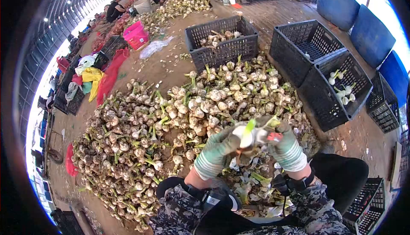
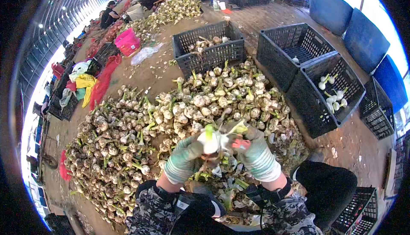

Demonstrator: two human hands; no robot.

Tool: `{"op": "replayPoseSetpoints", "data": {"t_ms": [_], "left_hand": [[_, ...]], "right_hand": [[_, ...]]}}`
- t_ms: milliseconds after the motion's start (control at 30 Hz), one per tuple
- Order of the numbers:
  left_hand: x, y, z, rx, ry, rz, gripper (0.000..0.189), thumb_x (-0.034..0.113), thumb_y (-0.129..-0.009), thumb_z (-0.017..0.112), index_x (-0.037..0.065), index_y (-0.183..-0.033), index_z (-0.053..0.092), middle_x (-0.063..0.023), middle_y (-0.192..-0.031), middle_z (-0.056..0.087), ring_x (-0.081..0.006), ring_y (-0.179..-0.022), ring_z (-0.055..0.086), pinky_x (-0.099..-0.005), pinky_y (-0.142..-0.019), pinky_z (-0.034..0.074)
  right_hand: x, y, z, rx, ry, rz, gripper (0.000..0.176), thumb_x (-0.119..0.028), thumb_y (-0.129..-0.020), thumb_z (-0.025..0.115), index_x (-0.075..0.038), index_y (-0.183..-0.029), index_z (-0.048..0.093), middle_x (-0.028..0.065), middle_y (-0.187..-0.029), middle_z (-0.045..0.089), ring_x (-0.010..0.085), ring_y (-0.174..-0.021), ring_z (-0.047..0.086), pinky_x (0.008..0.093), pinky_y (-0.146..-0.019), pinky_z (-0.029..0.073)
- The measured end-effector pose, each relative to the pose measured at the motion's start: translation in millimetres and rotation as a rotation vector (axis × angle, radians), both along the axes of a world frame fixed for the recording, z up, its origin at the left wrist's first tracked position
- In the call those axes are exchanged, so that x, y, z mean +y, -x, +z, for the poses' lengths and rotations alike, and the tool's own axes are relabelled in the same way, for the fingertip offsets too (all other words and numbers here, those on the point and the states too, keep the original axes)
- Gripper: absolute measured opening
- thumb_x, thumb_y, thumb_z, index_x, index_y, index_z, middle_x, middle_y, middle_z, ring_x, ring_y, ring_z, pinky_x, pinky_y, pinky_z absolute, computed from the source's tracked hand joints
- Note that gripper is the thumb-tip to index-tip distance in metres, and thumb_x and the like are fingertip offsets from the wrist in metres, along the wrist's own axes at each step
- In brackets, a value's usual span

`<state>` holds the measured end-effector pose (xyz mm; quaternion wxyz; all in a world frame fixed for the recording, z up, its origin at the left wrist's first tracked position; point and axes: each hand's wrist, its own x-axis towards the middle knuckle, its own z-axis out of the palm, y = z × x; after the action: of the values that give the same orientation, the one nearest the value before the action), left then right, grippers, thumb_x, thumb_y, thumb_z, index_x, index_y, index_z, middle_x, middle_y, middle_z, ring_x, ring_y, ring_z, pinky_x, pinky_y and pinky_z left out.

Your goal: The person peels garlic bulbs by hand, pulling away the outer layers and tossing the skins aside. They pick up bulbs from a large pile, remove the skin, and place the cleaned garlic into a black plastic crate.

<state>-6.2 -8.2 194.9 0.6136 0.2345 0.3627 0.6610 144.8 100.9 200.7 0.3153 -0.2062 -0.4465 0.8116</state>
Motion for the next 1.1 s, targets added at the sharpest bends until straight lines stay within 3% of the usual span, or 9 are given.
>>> {"op": "replayPoseSetpoints", "data": {"t_ms": [167,367,433,500,567,633,733,900,1100], "left_hand": [[8.4,-21.6,4.7,0.642,-0.009,0.439,0.047,0.014,-0.082,0.063,0.002,-0.123,0.045,-0.0085,-0.108,0.057,-0.0125,-0.093,0.056,-0.0253,-0.078,0.048],[7.9,-23.2,1.6,-0.081,-0.078,0.226,0.054,0.021,-0.076,0.068,0.002,-0.121,0.044,-0.0113,-0.105,0.057,-0.0263,-0.096,0.058,-0.0386,-0.08,0.05],[9.0,-23.2,8.1,-0.198,-0.047,0.082,0.057,0.024,-0.076,0.068,0.003,-0.122,0.043,-0.012,-0.106,0.057,-0.0285,-0.096,0.058,-0.0389,-0.082,0.05],[12.8,-25.9,-0.9,-0.263,-0.021,0.127,0.06,0.026,-0.076,0.067,0.004,-0.124,0.04,-0.0128,-0.107,0.056,-0.0295,-0.098,0.057,-0.0419,-0.088,0.046],[13.8,-29.3,7.0,-0.226,-0.061,0.078,0.062,0.024,-0.075,0.069,0.004,-0.125,0.039,-0.0122,-0.107,0.056,-0.0293,-0.097,0.056,-0.0417,-0.089,0.044],[14.7,-30.8,1.6,-0.256,-0.137,-0.016,0.06,0.018,-0.073,0.071,0.004,-0.124,0.042,-0.0093,-0.106,0.057,-0.0242,-0.095,0.057,-0.036,-0.085,0.046],[9.3,-36.3,3.7,0.055,0.089,0.093,0.057,0.002,-0.072,0.068,0.005,-0.124,0.045,-0.0048,-0.108,0.057,-0.0142,-0.094,0.056,-0.0262,-0.082,0.046],[10.6,-39.7,1.1,0.38,0.02,0.073,0.066,0.007,-0.067,0.075,0.005,-0.126,0.044,-0.0048,-0.106,0.059,-0.0134,-0.093,0.057,-0.0285,-0.081,0.047],[13.3,-41.1,-8.7,0.538,0.041,-0.042,0.064,0.016,-0.066,0.076,0.001,-0.121,0.047,-0.006,-0.106,0.059,-0.016,-0.093,0.058,-0.0288,-0.079,0.05]], "right_hand": [[-2.7,0.0,6.2,-0.379,-0.504,-0.064,0.02,0.005,-0.078,0.057,-0.001,-0.098,0.056,0.0036,-0.083,0.061,0.0071,-0.069,0.057,0.0174,-0.058,0.045],[16.8,-7.5,17.5,0.049,0.113,-0.268,0.009,0.0,-0.082,0.051,0.0,-0.09,0.056,0.0067,-0.08,0.061,0.012,-0.074,0.057,0.0225,-0.067,0.046],[23.7,-29.1,-31.4,-0.225,-0.162,-0.428,0.011,0.002,-0.083,0.047,0.001,-0.089,0.055,0.0075,-0.078,0.062,0.0141,-0.072,0.058,0.0239,-0.068,0.046],[28.7,-43.4,-31.5,-0.481,-0.572,-0.121,0.012,-0.004,-0.081,0.052,0.0,-0.093,0.054,0.0103,-0.096,0.063,0.0184,-0.084,0.061,0.0266,-0.072,0.048],[10.7,-61.5,-105.1,-0.419,-0.186,-0.028,0.023,-0.01,-0.077,0.058,-0.002,-0.099,0.057,0.0115,-0.092,0.065,0.0204,-0.081,0.061,0.0294,-0.07,0.048],[6.1,-79.0,-83.2,-1.254,-0.998,1.04,0.043,-0.025,-0.071,0.065,-0.006,-0.108,0.057,0.0135,-0.091,0.065,0.0244,-0.08,0.062,0.0328,-0.069,0.048],[-0.3,-69.9,-35.8,-1.562,-1.061,1.052,0.056,-0.035,-0.064,0.069,-0.007,-0.111,0.056,0.0155,-0.088,0.063,0.0278,-0.079,0.062,0.0334,-0.069,0.049],[39.8,-90.7,-61.6,-0.913,-0.823,0.432,0.061,-0.052,-0.079,0.055,-0.002,-0.113,0.05,0.0158,-0.095,0.061,0.0251,-0.085,0.061,0.0347,-0.074,0.048],[19.7,-53.3,19.3,-0.439,-0.229,0.353,0.052,-0.042,-0.079,0.061,-0.001,-0.109,0.054,0.0078,-0.093,0.061,0.0133,-0.087,0.056,0.0261,-0.076,0.044]]}}
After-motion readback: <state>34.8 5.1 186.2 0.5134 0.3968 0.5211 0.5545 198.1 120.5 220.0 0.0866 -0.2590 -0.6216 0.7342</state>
